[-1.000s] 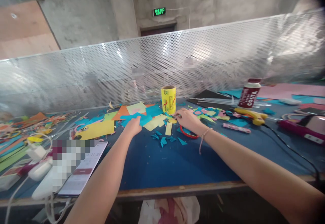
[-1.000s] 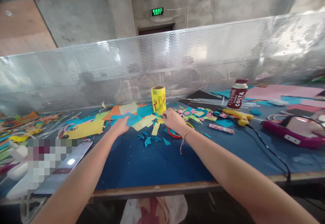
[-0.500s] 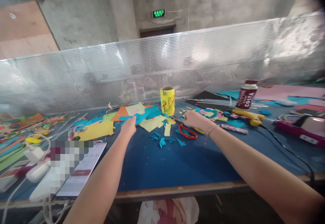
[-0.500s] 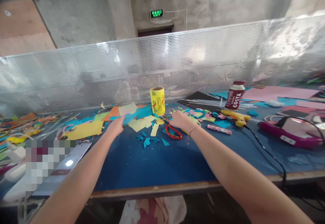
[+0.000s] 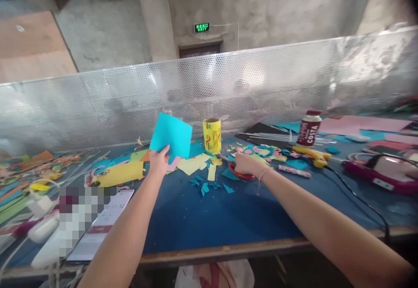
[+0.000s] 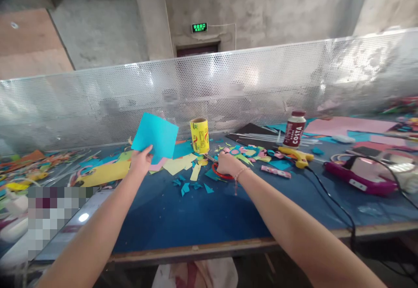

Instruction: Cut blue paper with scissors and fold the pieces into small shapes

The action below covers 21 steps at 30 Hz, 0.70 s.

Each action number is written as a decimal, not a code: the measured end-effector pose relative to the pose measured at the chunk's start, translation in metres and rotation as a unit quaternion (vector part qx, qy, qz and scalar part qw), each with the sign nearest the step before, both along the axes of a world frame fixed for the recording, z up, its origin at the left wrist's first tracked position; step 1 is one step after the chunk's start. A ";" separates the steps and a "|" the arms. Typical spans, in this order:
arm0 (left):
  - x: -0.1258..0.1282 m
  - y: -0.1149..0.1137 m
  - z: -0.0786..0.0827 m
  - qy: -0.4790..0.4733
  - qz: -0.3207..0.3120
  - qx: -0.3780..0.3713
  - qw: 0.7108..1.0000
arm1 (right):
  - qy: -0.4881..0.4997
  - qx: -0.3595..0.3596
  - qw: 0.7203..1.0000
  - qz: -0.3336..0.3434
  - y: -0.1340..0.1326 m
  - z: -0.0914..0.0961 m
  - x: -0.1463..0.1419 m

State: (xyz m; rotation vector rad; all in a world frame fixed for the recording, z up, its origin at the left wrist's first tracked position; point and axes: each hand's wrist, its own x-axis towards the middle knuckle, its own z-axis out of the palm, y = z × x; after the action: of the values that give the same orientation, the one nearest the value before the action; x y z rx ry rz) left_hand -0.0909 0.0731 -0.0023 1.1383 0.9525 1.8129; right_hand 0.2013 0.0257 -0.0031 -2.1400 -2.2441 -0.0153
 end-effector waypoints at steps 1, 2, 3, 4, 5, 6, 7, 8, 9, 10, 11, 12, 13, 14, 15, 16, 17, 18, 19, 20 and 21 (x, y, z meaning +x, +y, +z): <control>0.001 0.001 -0.002 -0.060 -0.013 0.011 0.998 | 0.002 0.012 1.000 -0.008 0.002 0.000 0.002; 0.002 0.002 -0.004 -0.089 -0.019 0.008 0.996 | 0.010 0.018 1.000 -0.016 0.003 0.000 0.003; 0.002 0.004 -0.008 -0.108 -0.014 -0.012 0.994 | 0.023 0.022 0.999 -0.025 0.004 0.001 0.004; 0.002 0.005 -0.011 -0.111 -0.004 -0.040 0.993 | 0.038 0.022 0.998 -0.033 0.005 0.002 0.004; 0.002 0.006 -0.015 -0.092 0.014 -0.072 0.993 | 0.052 0.022 0.998 -0.039 0.005 0.004 0.005; 0.001 0.006 -0.018 -0.055 0.017 -0.087 0.995 | 0.062 0.025 0.997 -0.044 0.005 0.006 0.004; 0.001 0.007 -0.021 -0.022 0.020 -0.090 0.996 | 0.065 0.030 0.996 -0.046 0.005 0.007 0.004; 0.002 0.006 -0.022 0.008 0.026 -0.088 0.996 | 0.063 0.035 0.996 -0.044 0.004 0.008 0.004; 0.002 0.006 -0.023 0.033 0.030 -0.082 0.996 | 0.059 0.037 0.997 -0.038 0.004 0.010 0.003; 0.003 0.006 -0.024 0.048 0.033 -0.077 0.995 | 0.055 0.036 0.997 -0.031 0.004 0.011 0.003; 0.004 0.005 -0.024 0.056 0.033 -0.072 0.995 | 0.054 0.032 0.998 -0.023 0.005 0.012 0.003; 0.005 0.005 -0.024 0.061 0.026 -0.068 0.996 | 0.058 0.029 0.998 -0.017 0.005 0.012 0.003; 0.006 0.005 -0.023 0.060 0.015 -0.065 0.996 | 0.068 0.029 0.997 -0.013 0.006 0.013 0.003; 0.007 0.005 -0.023 0.054 0.003 -0.063 0.997 | 0.086 0.035 0.996 -0.007 0.007 0.014 0.003; 0.008 0.006 -0.024 0.047 -0.007 -0.061 0.997 | 0.113 0.042 0.993 0.002 0.008 0.014 0.003; 0.008 0.006 -0.024 0.037 -0.010 -0.061 0.997 | 0.147 0.048 0.988 0.015 0.010 0.014 0.002; 0.009 0.007 -0.023 0.027 -0.007 -0.063 0.998 | 0.191 0.048 0.980 0.031 0.011 0.013 0.001; 0.009 0.007 -0.023 0.015 -0.003 -0.064 0.998 | 0.241 0.041 0.969 0.049 0.011 0.011 -0.001; 0.009 0.006 -0.022 0.002 -0.004 -0.064 0.998 | 0.295 0.027 0.953 0.067 0.012 0.010 -0.003; 0.010 0.006 -0.020 -0.015 -0.012 -0.062 0.998 | 0.349 0.013 0.933 0.083 0.012 0.008 -0.005; 0.010 0.005 -0.018 -0.036 -0.027 -0.058 0.997 | 0.397 0.001 0.913 0.099 0.011 0.006 -0.008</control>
State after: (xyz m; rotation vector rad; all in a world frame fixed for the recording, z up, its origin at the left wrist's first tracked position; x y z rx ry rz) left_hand -0.0807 0.0780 -0.0206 1.0103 0.9625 1.7223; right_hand 0.1928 0.0368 0.0024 -1.4817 -1.9054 0.7159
